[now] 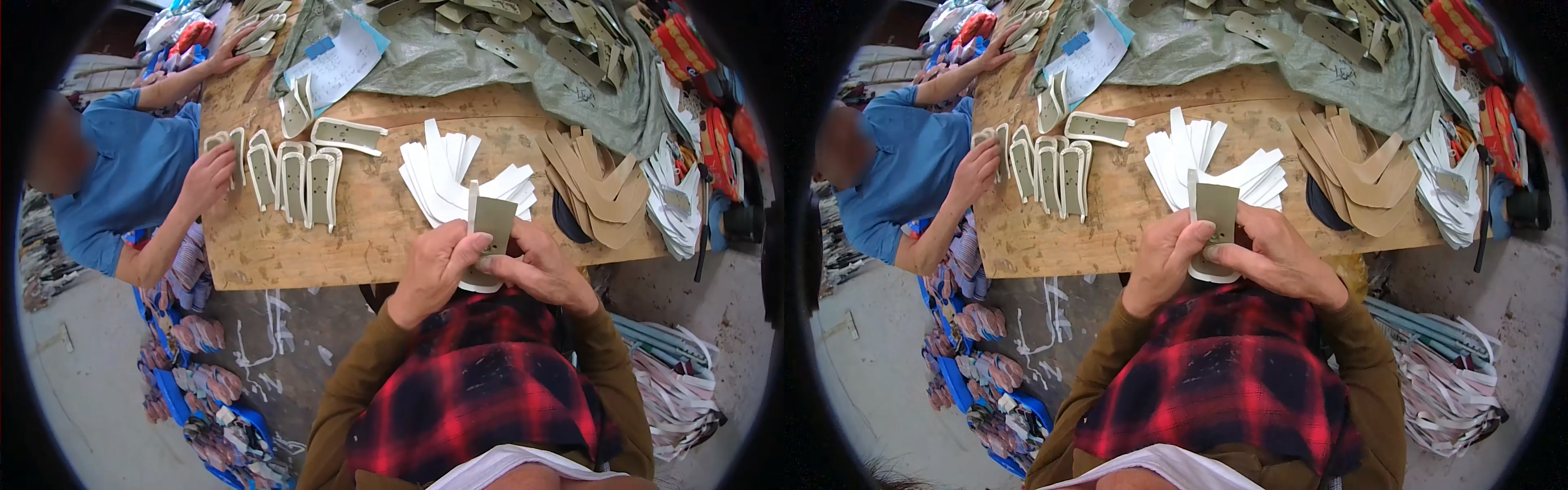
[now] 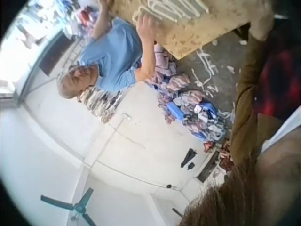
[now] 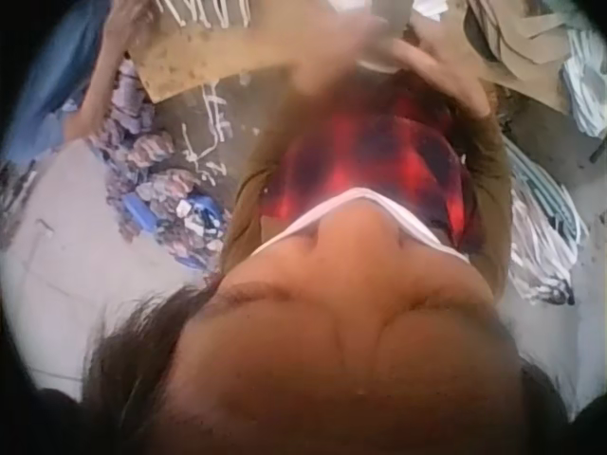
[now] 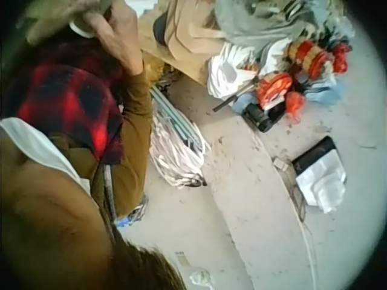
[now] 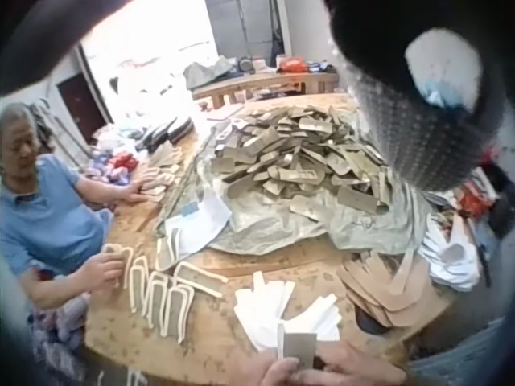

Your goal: The person sits at a wooden table and repeatedly assembles shoe components by hand. They pick up a white plastic piece and a green fabric piece, align them, and press them together to form a unit. The finished units are placed on the table to the left, while the person continues to process the remaining stacks of parts.

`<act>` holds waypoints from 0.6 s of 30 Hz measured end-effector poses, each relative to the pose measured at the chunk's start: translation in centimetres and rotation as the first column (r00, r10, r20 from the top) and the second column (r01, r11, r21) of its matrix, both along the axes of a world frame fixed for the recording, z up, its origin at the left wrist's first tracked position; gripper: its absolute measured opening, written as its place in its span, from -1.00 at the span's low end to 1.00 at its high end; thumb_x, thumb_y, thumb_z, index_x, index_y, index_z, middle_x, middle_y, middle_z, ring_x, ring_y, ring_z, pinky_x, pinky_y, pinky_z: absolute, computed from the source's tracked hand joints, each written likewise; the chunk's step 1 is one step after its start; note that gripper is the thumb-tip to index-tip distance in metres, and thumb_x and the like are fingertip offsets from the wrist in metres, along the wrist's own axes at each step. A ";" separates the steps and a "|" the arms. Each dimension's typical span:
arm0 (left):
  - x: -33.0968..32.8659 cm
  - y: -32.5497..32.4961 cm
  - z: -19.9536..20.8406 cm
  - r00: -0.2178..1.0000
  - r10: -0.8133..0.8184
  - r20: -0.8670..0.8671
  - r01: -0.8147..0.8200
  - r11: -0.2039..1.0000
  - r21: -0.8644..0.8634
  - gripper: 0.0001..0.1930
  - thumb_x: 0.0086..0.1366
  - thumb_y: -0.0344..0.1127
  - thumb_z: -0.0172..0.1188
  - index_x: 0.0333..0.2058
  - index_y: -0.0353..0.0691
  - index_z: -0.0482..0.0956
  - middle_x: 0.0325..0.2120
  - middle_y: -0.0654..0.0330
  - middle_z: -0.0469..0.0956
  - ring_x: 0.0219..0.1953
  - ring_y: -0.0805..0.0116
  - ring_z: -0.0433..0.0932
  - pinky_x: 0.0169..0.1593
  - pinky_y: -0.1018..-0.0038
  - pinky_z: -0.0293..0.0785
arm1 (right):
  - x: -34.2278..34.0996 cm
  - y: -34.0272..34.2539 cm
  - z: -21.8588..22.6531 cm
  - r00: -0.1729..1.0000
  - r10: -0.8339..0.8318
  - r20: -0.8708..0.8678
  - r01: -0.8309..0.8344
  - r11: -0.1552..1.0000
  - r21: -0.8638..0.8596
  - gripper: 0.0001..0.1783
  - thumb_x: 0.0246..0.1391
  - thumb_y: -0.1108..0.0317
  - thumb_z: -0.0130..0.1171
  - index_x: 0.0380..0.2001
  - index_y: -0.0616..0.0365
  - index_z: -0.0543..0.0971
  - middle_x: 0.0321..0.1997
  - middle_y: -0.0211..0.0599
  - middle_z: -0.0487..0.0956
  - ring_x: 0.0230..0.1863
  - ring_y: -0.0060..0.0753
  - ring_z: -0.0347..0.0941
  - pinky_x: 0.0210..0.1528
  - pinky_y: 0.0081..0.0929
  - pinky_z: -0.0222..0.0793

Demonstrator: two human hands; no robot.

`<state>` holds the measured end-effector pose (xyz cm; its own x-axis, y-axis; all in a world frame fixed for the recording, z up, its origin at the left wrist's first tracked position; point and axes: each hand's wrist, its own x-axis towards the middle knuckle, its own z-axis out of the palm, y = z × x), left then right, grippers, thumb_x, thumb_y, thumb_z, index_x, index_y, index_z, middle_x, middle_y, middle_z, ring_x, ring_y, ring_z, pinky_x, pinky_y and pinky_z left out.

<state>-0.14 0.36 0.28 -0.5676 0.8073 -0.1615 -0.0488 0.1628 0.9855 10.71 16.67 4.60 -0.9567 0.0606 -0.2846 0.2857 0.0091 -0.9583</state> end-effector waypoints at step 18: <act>-2.2 -1.0 1.9 0.613 0.228 -0.757 0.071 0.938 0.340 -0.67 0.11 -0.48 0.37 -0.17 -0.31 0.46 -0.14 -0.06 0.53 -0.13 0.10 0.62 -0.19 0.40 0.62 | 0.0 0.7 -2.4 0.979 -0.129 -0.159 0.123 0.991 -0.045 -0.59 0.21 0.41 0.11 0.12 0.31 0.44 0.01 -0.23 0.55 0.07 -0.42 0.47 0.12 -0.47 0.37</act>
